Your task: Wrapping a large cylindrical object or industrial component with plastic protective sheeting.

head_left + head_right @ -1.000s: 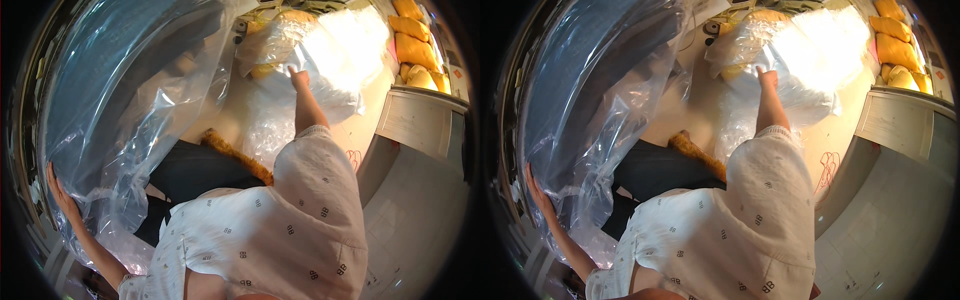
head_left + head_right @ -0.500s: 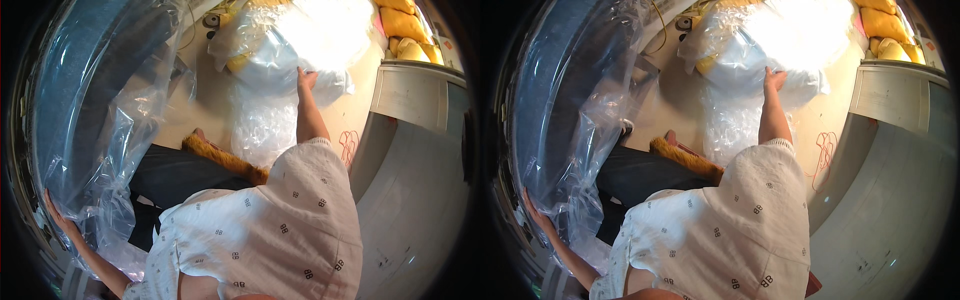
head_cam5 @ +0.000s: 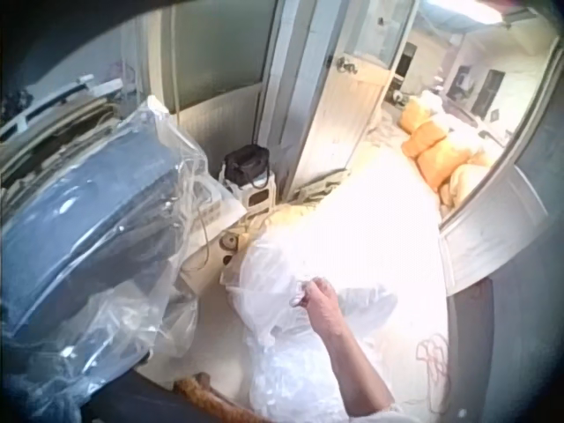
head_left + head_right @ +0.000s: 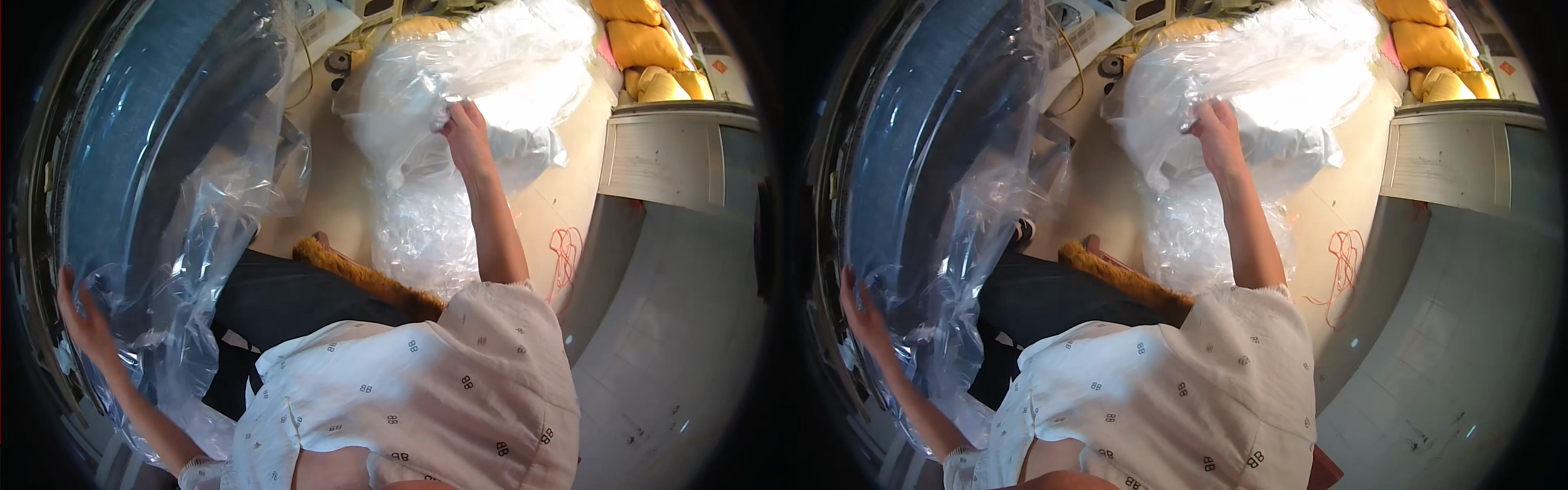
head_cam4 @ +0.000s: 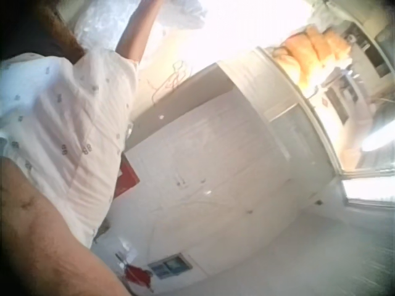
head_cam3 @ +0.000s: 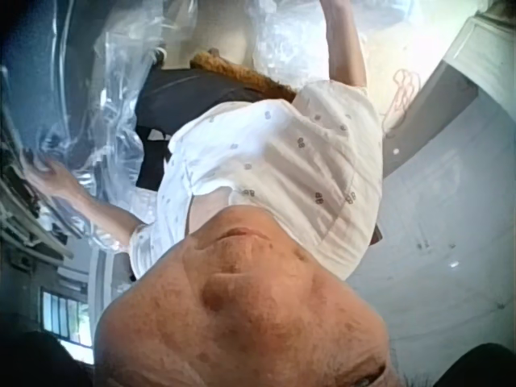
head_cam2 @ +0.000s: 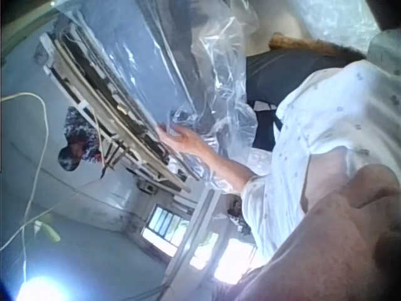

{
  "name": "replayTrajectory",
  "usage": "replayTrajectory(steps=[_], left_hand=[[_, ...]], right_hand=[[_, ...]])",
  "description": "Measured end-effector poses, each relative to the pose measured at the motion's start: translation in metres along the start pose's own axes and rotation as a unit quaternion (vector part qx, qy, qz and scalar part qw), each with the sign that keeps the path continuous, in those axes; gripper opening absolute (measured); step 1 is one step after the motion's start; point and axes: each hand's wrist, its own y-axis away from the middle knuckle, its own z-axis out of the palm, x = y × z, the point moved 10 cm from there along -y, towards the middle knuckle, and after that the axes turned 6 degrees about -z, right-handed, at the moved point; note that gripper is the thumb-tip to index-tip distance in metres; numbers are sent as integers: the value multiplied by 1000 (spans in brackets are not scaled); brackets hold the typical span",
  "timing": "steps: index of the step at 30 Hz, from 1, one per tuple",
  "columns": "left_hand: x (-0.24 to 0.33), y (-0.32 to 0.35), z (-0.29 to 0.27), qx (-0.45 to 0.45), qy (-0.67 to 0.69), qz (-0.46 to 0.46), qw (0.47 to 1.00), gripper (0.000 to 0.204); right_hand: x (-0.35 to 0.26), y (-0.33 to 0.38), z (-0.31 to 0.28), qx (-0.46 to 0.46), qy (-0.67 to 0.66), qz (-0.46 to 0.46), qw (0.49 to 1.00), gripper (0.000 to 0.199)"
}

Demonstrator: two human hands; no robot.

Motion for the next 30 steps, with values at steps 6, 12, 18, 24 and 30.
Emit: replayTrajectory(steps=[6, 12, 18, 24, 30], left_hand=[[287, 16, 86, -168, 291, 186, 923, 42], [291, 12, 307, -322, 375, -32, 869, 43], [282, 130, 343, -625, 524, -270, 512, 31], [271, 120, 317, -616, 433, -226, 618, 22], [291, 150, 304, -626, 518, -286, 508, 14]], right_hand=[[-30, 85, 15, 6, -103, 104, 989, 14], [-45, 167, 4, -183, -546, 210, 790, 26], [11, 201, -96, -106, -29, 287, 952, 11], [-5, 143, -80, -78, 601, 66, 793, 33], [46, 135, 83, -139, 188, 136, 963, 23]])
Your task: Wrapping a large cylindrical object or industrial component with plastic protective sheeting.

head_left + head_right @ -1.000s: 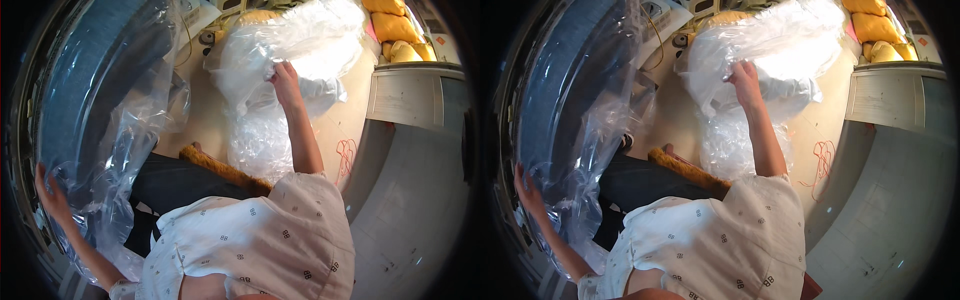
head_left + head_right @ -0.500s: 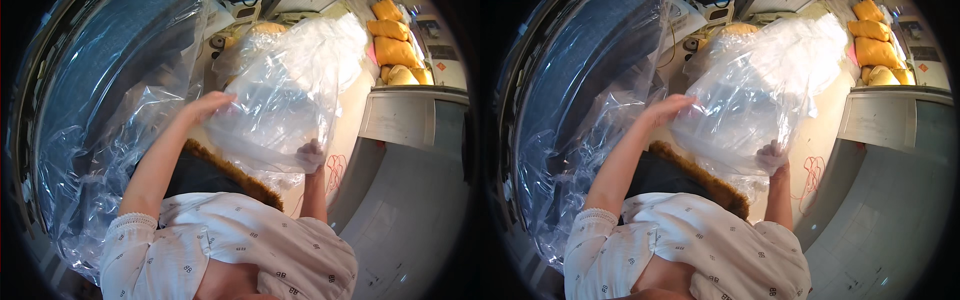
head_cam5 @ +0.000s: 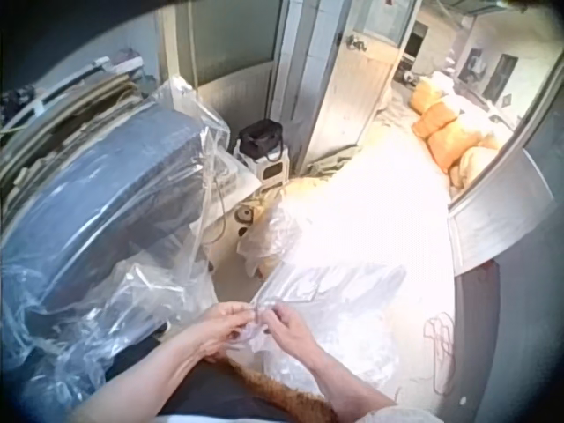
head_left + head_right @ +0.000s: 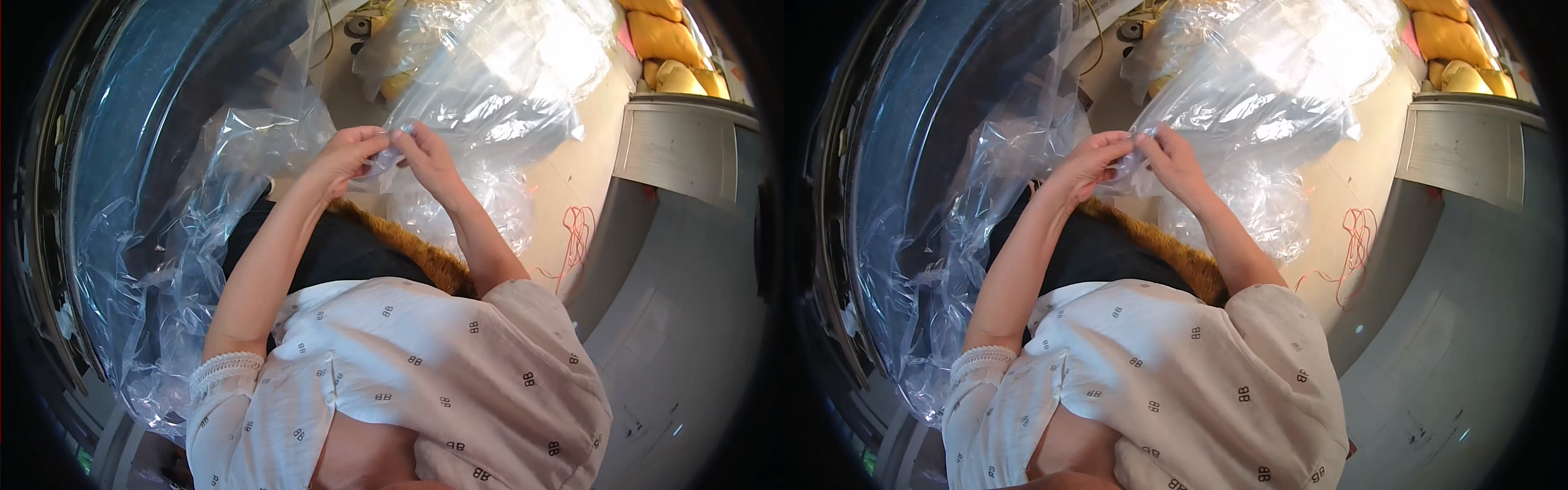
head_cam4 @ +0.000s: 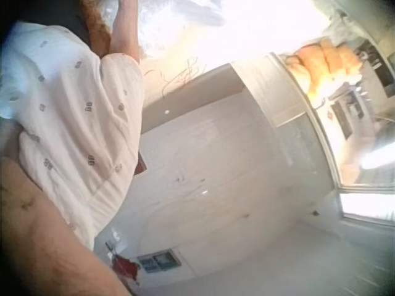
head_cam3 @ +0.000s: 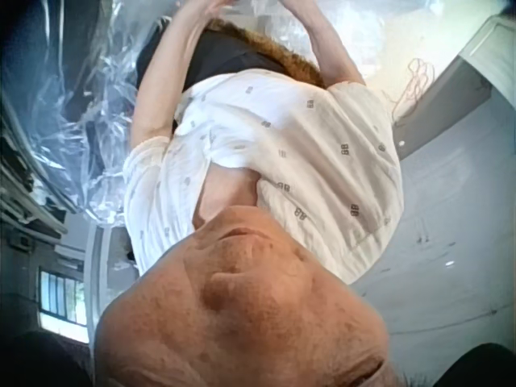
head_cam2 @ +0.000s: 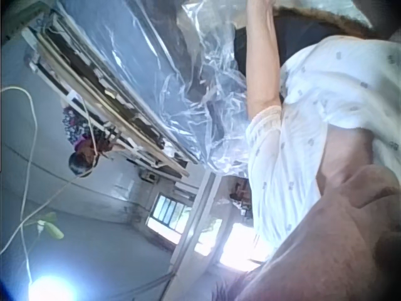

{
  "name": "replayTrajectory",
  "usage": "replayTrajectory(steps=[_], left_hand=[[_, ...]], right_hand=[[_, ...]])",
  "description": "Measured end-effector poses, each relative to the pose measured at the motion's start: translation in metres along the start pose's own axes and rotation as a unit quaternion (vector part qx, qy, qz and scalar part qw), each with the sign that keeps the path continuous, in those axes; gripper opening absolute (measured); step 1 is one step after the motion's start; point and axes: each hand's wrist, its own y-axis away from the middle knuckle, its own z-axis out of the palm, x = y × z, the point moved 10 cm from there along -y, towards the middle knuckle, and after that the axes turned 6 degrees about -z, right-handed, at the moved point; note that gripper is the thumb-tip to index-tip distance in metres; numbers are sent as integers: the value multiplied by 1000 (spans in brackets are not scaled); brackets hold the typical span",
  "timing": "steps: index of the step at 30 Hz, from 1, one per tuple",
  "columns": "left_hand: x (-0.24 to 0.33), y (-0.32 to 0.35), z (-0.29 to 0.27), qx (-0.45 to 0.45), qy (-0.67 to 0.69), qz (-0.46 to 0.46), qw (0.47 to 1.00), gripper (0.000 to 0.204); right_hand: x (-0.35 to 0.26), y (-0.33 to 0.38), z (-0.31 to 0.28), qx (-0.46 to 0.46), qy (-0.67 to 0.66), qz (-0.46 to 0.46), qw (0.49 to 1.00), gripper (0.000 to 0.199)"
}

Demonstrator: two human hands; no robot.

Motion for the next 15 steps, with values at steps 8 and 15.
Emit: replayTrajectory(steps=[8, 15], left_hand=[[-5, -3, 6, -2, 102, 42, 994, 9], [40, 3, 2, -20, -40, 174, 984, 22]], right_hand=[[6, 24, -55, 12, 7, -61, 998, 18], [-17, 63, -133, 49, 42, -71, 995, 19]])
